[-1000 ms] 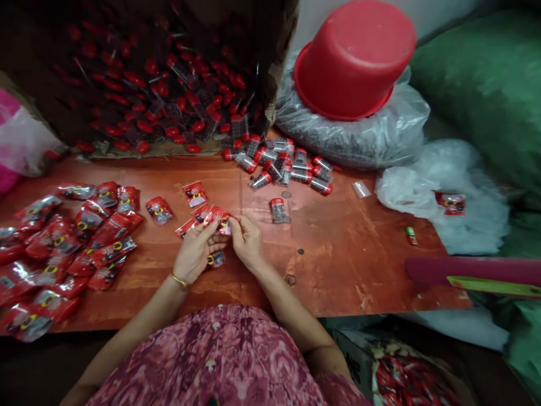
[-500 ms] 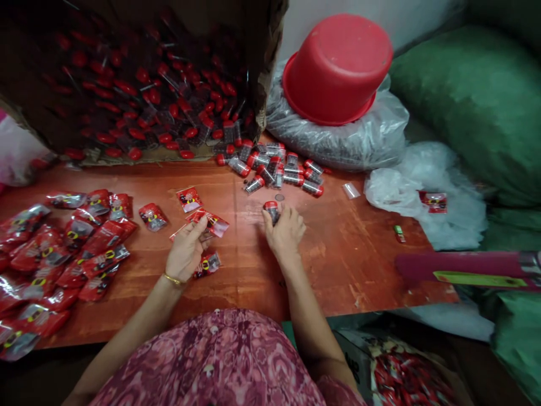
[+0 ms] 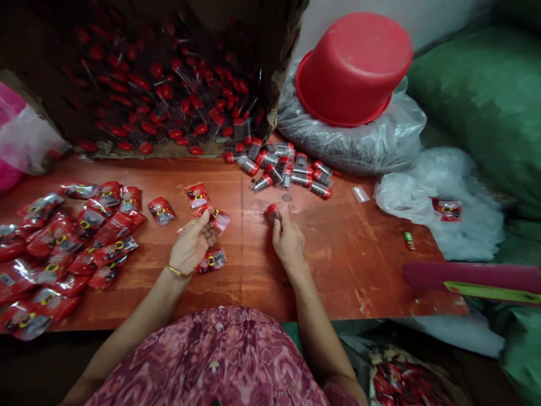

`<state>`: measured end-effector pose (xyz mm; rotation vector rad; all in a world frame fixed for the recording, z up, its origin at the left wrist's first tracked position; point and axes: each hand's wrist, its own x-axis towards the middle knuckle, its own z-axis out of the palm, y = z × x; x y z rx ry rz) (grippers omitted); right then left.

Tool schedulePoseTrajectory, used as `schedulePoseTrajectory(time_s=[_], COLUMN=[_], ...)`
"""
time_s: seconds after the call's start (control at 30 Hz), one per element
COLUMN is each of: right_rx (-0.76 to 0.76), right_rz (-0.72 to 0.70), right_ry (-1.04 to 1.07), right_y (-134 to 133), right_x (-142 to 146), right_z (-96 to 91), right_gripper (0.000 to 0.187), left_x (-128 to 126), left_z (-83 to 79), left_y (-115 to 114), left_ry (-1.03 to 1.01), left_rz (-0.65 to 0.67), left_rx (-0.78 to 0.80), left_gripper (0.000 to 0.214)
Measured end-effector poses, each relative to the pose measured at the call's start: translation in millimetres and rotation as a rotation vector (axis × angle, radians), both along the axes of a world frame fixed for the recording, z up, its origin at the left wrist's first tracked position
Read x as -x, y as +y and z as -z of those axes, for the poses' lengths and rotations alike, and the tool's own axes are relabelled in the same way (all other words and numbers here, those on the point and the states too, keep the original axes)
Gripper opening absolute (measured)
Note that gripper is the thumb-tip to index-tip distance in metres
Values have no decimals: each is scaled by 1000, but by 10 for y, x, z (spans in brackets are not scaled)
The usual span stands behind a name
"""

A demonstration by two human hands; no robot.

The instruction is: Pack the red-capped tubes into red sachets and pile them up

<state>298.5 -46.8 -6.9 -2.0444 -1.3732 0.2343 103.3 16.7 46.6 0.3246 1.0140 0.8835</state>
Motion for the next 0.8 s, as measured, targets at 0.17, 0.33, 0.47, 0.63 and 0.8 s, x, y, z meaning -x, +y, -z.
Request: schedulePoseTrajectory(time_s=[0.17,0.33,0.47,0.63,0.8], right_rx=[-27,40,69,26,-67], right_rz=[-166,-246,-250,-228,-248], right_ry=[711,807,795,813,783], right_y=[-204,-259,-220,-197,-166], right_x=[267,402,404,449,575], right_z=[-386,-643,-623,-495,-363], right_gripper=[28,23,22,24,24], left_x=[-18,-9,10,-7,-131], left_z=[39,41,56,34,24], left_y=[-33,-66,-76,-89,-149], left_ry=[6,55,127,121,27], left_rz=[25,41,87,99,40], left_rx=[-34,-154,-265,-275,-230], left_gripper=[25,31,28,32,40])
